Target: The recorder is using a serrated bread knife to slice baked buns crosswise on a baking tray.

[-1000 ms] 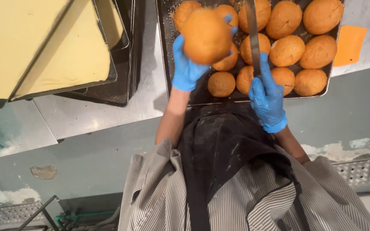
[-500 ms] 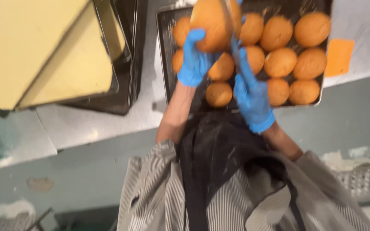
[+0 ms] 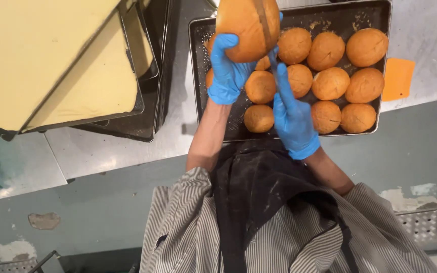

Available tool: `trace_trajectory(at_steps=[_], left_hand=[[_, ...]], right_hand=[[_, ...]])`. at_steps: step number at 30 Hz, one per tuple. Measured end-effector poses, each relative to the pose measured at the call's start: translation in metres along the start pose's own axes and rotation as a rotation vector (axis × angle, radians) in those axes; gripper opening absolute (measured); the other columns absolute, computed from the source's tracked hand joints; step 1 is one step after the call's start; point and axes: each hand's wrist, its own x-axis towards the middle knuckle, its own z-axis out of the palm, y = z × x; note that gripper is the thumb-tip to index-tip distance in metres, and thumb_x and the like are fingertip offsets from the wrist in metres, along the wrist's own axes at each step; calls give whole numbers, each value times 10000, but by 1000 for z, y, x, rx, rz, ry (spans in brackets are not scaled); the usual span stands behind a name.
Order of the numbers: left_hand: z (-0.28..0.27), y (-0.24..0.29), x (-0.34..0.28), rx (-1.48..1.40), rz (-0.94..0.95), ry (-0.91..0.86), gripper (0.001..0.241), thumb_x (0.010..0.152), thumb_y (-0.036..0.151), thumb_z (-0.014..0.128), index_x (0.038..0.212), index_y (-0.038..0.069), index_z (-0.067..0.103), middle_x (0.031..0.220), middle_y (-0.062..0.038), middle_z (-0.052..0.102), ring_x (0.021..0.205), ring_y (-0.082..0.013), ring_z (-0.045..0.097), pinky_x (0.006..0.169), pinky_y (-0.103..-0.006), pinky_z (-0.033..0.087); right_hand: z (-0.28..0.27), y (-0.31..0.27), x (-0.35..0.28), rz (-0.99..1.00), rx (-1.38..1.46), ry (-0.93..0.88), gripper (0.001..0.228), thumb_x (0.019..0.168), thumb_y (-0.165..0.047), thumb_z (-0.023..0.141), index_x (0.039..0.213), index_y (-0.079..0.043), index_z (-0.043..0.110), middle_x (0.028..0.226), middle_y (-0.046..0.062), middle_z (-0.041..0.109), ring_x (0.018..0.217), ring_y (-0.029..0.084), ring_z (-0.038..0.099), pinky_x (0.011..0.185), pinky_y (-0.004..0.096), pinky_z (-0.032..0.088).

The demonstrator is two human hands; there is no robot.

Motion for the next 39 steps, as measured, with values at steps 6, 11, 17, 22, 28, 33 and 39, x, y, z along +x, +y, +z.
trace_trajectory(at_steps=[6,11,17,22,28,33,39], left_hand=[[31,29,1,11,83,-52,764,870,264,675,1526,8,379,1483,-218,489,1339,-437,524,1036,-662,531],[38,21,-4,94,44,-182,747,900,282,674,1550,33,403,1465,-189,513,1318,-384,545,961,-589,571],[55,53,-1,-15,64,-178,804,848,322,688,1528,14,391,1470,-272,523,1320,-426,562,963,-562,580],[48,26,-1,85,57,-123,789,856,301,688,1533,32,385,1477,-228,507,1315,-415,558,952,-588,577],[56,51,0,55,89,-212,773,908,336,666,1555,11,395,1515,-255,496,1334,-415,555,938,-556,567],[56,44,-4,48,97,-195,751,913,359,656,1551,60,395,1520,-200,496,1392,-421,536,980,-576,571],[37,71,14,78,105,-244,756,923,390,662,1547,52,402,1524,-218,502,1346,-398,541,987,-560,583]], right_hand=[[9,32,-9,-66,-104,-65,575,1060,7,535,1610,-28,370,868,242,607,684,350,578,655,448,441],[9,2,4,97,-25,-76,553,1067,-18,567,1595,-51,407,811,244,602,615,306,615,589,430,450],[17,28,-7,-55,-182,-97,588,1030,-21,569,1591,-34,393,812,251,607,577,338,578,575,445,430],[13,5,7,1,-64,-99,578,1027,-31,542,1583,-44,383,972,272,596,634,342,625,578,425,459],[15,21,-11,-70,-55,-135,597,1043,-40,534,1611,-47,352,802,242,582,607,322,589,599,422,452],[14,22,-15,32,-101,-175,599,1028,-34,545,1606,-57,388,706,239,545,565,318,560,581,437,429],[7,47,-47,5,-86,-188,595,1033,-42,580,1600,-82,407,717,255,536,553,344,553,573,466,427]])
